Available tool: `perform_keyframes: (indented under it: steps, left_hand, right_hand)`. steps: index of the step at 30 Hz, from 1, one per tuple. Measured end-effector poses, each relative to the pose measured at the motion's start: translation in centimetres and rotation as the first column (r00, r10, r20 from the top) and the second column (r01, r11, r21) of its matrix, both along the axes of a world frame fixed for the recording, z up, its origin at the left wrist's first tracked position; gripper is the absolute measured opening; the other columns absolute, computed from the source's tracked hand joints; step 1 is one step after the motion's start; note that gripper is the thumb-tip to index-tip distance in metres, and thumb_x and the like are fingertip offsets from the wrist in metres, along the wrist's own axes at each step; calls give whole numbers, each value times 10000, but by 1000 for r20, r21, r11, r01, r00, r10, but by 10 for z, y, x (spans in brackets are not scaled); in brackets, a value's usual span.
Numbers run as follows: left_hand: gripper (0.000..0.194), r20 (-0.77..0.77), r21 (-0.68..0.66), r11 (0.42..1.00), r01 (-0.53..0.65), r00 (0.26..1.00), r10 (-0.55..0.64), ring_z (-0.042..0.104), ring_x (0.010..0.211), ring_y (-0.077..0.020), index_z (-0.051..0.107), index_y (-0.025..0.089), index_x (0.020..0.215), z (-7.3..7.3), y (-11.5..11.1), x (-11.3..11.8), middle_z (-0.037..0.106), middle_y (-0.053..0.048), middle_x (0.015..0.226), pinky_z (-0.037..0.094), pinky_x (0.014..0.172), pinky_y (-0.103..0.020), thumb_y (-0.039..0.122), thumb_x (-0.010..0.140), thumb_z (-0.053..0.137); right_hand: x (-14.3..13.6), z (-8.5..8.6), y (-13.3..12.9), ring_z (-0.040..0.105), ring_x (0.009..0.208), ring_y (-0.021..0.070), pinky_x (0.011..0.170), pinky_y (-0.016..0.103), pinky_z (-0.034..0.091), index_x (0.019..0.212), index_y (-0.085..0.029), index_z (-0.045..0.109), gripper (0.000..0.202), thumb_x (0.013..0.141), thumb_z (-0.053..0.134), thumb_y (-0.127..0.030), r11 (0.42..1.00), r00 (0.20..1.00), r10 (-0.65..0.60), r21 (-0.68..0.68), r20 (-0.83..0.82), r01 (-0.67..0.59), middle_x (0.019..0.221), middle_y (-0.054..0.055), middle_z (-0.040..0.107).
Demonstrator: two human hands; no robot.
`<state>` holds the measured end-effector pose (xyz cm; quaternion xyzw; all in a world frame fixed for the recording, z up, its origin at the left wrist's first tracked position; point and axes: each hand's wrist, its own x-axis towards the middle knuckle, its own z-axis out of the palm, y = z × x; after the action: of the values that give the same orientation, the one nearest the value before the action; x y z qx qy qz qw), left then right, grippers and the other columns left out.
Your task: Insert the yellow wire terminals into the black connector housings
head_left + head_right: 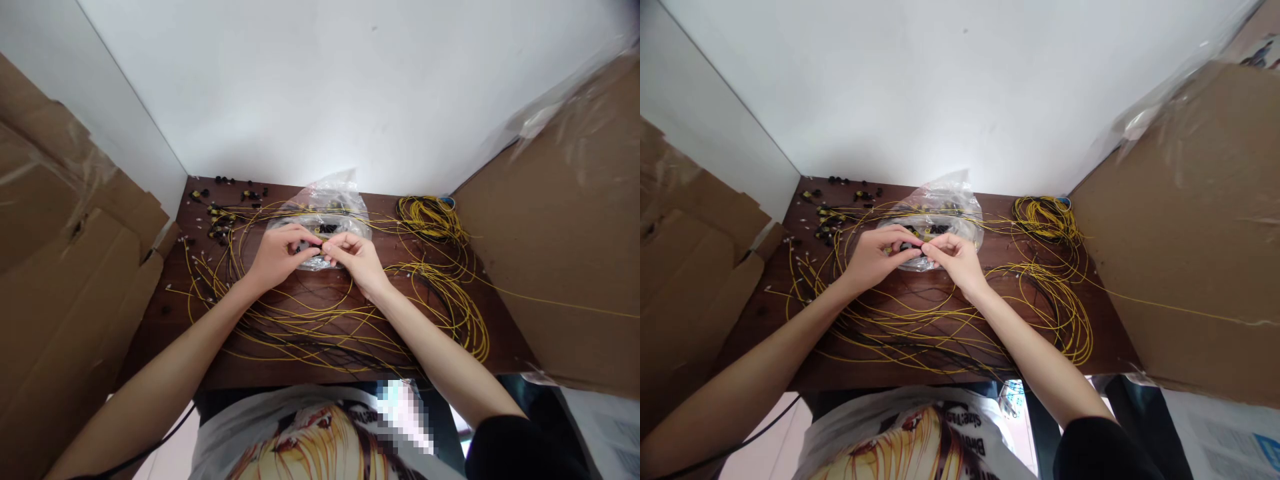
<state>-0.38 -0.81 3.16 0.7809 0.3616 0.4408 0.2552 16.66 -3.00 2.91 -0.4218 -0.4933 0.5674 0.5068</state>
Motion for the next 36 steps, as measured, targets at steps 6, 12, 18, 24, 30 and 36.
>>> perform_keyframes:
  steps: [6,12,18,24,30,36]
  left_hand:
    - [123,0,-61,997,-53,999,53,397,526,-83,721,169,837,0,2,-2,519,17,611,310,525,-229,209,736,664]
    - [124,-17,-103,995,1,1000,-3,391,527,-81,720,163,835,-2,1,-1,551,7,633,302,519,-227,209,740,655]
    - [125,-4,-121,992,41,999,-42,385,537,-79,716,161,837,-2,0,0,596,-10,689,312,522,-224,223,748,654]
    - [120,-14,-128,991,34,999,-36,380,530,-77,717,153,833,1,2,-2,512,16,633,290,514,-226,194,742,650]
    - [121,5,-119,993,-9,1000,9,389,543,-80,712,155,837,3,3,-4,474,29,619,297,538,-230,178,735,650]
    - [113,20,-129,992,-13,1000,16,384,536,-78,710,159,827,2,3,-4,482,29,612,293,529,-228,192,733,656]
  right_hand:
    - [0,0,-1,511,552,74,532,213,420,740,-160,621,245,591,772,-282,999,999,-53,-13,8,53,601,-31,598]
    - [0,-2,0,486,518,70,512,216,399,726,-161,604,271,560,787,-274,998,999,-52,-28,-2,52,573,-42,583]
    - [-1,-3,0,494,523,75,510,220,396,726,-163,603,297,541,799,-287,998,999,-50,-44,-1,50,585,-36,591]
    - [-1,-1,-1,510,547,71,536,217,408,715,-152,631,255,560,791,-276,999,1000,-6,-43,13,6,622,-23,608]
    - [0,-1,-1,506,519,80,502,219,408,709,-142,641,262,625,746,-367,998,997,10,-57,74,-6,585,-10,598]
    - [0,-4,0,518,508,79,482,212,412,683,-134,646,277,634,741,-389,998,995,-4,-59,99,10,598,5,615]
